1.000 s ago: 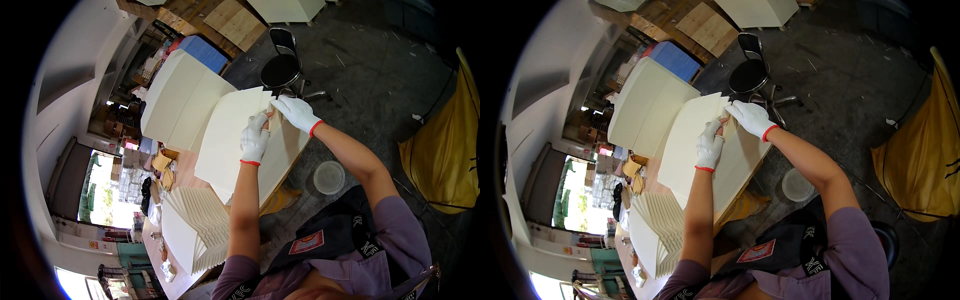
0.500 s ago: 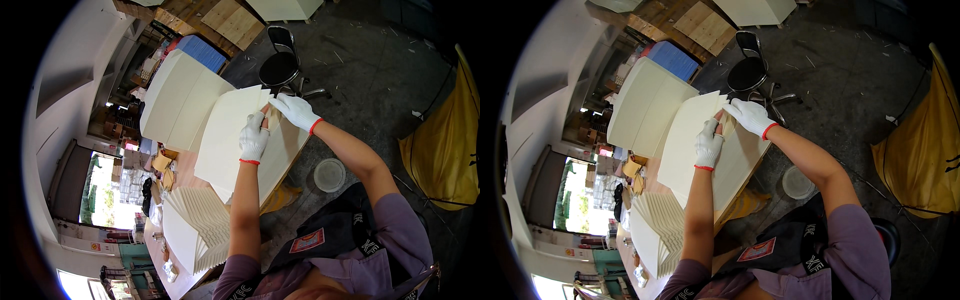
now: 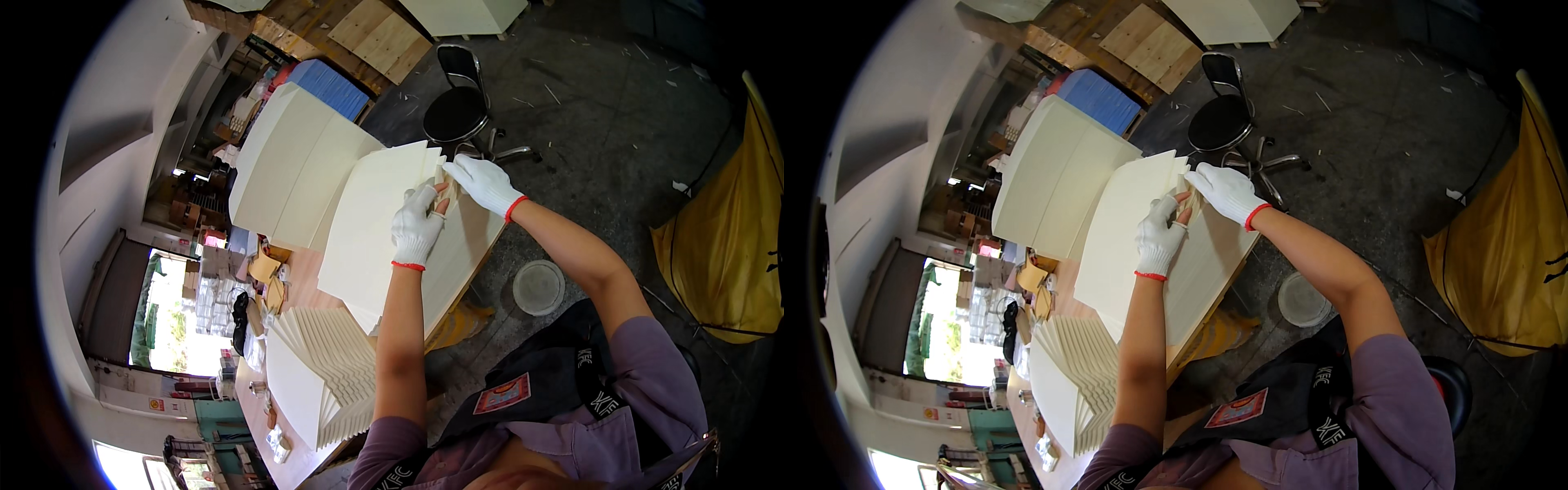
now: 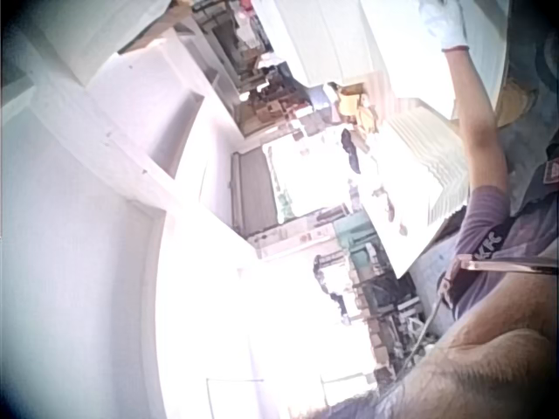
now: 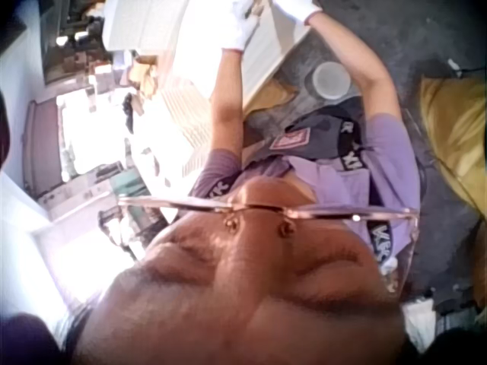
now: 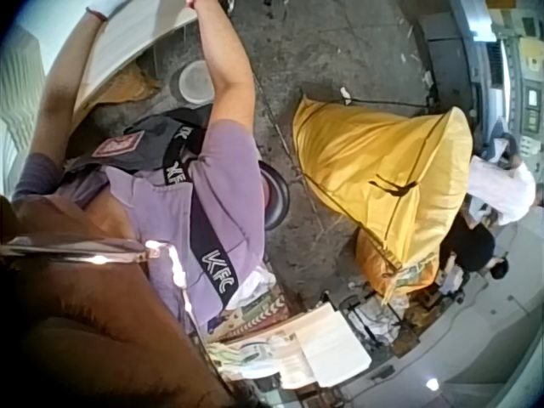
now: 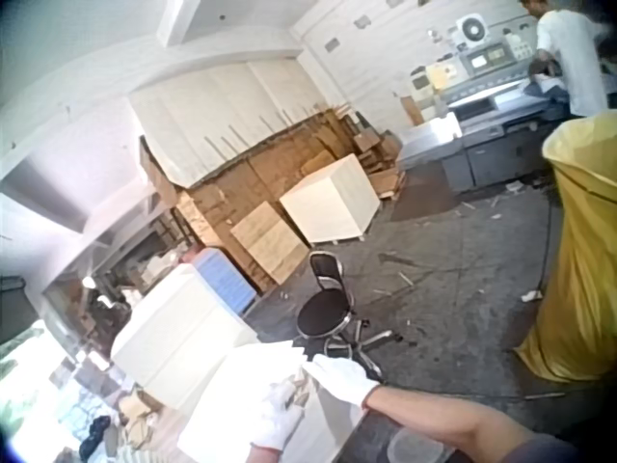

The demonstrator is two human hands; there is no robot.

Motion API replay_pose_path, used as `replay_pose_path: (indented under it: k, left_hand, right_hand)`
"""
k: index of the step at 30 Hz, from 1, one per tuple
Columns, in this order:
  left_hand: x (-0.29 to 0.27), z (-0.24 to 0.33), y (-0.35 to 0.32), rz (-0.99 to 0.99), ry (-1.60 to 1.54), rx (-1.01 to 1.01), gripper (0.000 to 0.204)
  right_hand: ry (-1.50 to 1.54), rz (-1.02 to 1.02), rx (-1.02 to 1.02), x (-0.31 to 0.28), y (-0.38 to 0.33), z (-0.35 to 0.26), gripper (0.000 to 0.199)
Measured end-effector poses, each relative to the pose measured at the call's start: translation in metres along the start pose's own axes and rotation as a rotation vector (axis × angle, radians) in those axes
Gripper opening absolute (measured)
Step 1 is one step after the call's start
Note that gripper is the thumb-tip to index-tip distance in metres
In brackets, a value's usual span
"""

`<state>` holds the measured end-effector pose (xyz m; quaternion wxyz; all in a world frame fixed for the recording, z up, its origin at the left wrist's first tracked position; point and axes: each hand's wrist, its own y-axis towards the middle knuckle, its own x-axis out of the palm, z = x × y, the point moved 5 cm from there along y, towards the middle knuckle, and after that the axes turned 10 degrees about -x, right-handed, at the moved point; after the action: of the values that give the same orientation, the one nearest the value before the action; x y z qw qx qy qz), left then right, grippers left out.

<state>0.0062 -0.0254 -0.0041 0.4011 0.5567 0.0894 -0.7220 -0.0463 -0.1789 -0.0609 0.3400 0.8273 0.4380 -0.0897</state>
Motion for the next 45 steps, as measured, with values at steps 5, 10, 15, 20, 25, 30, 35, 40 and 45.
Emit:
replay_pose_path:
  k: [5, 10, 15, 20, 25, 30, 35, 40, 45]
  left_hand:
    - [0.000, 0.005, -0.002, 0.161, 0.101, 0.287, 0.043]
    - [0.001, -0.004, -0.011, 0.171, 0.049, 0.192, 0.045]
    - [0.002, -0.012, -0.020, 0.344, 0.007, 0.175, 0.039]
    - [-0.017, -0.033, -0.107, 0.397, -0.113, 0.244, 0.029]
    - [0.000, -0.077, -0.171, 0.174, 0.033, -0.137, 0.020]
    - [0.001, -0.078, -0.172, 0.237, -0.056, -0.090, 0.023]
    - [-0.005, -0.088, -0.185, 0.101, -0.335, -0.288, 0.033]
    - [0.010, -0.142, -0.252, 0.074, -1.013, -0.673, 0.060]
    - [-0.028, -0.093, -0.275, -0.045, -2.112, -0.774, 0.051]
  right_hand:
    - [-0.068, 0.072, -0.012, -0.021, 0.001, -0.022, 0.036]
    - [1.069, 0.329, 0.277, 0.005, -0.004, -0.031, 0.025]
    - [1.614, 0.097, 0.629, 0.094, -0.008, -0.026, 0.024]
    - [1.553, -0.078, 0.668, 0.111, -0.025, -0.050, 0.034]
    - [1.405, -0.151, 0.627, 0.111, -0.026, -0.056, 0.043]
    - [1.413, -0.128, 0.533, 0.114, -0.021, -0.050, 0.044]
    - [1.423, -0.185, 0.513, 0.093, -0.040, -0.052, 0.050]
    - [1.330, -0.268, 0.526, 0.028, -0.084, -0.045, 0.055]
    - [1.236, -0.259, 0.618, -0.038, -0.131, -0.050, 0.051]
